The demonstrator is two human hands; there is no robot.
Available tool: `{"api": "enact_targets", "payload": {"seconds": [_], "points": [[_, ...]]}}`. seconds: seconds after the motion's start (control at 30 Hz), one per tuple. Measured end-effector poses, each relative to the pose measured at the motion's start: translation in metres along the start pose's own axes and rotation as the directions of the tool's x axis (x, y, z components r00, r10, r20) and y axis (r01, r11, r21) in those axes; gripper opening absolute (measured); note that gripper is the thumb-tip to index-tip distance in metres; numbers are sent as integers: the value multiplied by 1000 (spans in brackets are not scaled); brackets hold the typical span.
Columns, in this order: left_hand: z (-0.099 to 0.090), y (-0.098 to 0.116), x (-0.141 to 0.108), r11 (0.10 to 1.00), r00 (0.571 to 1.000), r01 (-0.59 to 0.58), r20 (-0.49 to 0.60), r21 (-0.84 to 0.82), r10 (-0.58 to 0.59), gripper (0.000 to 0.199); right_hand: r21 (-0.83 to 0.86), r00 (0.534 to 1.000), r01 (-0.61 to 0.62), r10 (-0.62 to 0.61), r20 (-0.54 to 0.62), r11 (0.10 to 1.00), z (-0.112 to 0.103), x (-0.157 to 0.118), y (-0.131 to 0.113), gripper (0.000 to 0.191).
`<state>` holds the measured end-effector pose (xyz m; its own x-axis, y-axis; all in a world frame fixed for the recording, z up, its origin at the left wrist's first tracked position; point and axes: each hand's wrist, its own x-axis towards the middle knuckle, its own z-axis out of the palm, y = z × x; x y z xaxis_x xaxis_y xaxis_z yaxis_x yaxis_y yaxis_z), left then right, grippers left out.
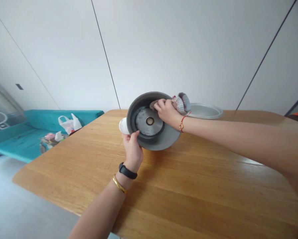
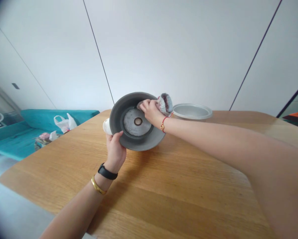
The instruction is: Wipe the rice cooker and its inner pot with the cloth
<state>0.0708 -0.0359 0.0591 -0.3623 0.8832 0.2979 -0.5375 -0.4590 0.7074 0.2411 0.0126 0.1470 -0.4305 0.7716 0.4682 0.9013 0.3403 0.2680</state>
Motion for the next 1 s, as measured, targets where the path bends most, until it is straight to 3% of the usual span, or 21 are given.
{"api": "enact_targets", "payload": {"seconds": [0.07,0.13,0.2,0.23,0.27,0.33,0.4,0.47,0.6,0.67,0.73,0.8,0.9,1.0], "points": [[-3,1,3,1000,999,30,-30,5,-30,43,4,980,-183,182,84,983,-4,-10,-12,42],[-7,2,7,998,997,62,-44,9,-62,41,-8,922,-245,235,307,970,-13,-17,-24,26],[-9,3,9,997,996,72,-50,7,-71,38,61,810,-157,93,579,986,-20,-23,-36,19],[-9,3,10,998,996,69,-51,6,-69,36,141,763,-96,-17,646,985,-22,-27,-41,20],[-8,4,10,998,997,67,-45,4,-67,35,220,763,-34,-116,636,975,-22,-31,-47,23],[-6,5,8,998,998,69,-15,-6,-69,34,281,881,99,-215,422,955,-17,-38,-55,33],[-3,6,5,997,997,74,12,-15,-74,36,172,970,192,-213,118,966,-9,-41,-59,43],[-1,7,1,997,997,72,13,-22,-71,41,48,985,166,-163,-49,985,-1,-37,-57,48],[1,7,-3,998,997,65,31,-8,-64,46,-6,1000,-11,11,-22,1000,12,-24,-44,49],[0,7,-2,998,997,67,38,-1,-67,45,6,993,103,-103,54,995,15,-27,-41,45],[-1,7,0,997,997,78,13,0,-78,42,5,954,270,-269,130,963,14,-36,-41,36],[-2,9,2,996,996,93,-14,5,-93,40,-23,928,311,-299,223,950,9,-45,-40,29],[-2,10,2,996,996,90,-7,6,-90,44,-136,965,85,-47,257,987,-4,-46,-32,31],[-1,9,-2,998,998,60,21,-2,-60,49,-152,982,-140,157,108,978,-13,-31,-24,42]]}}
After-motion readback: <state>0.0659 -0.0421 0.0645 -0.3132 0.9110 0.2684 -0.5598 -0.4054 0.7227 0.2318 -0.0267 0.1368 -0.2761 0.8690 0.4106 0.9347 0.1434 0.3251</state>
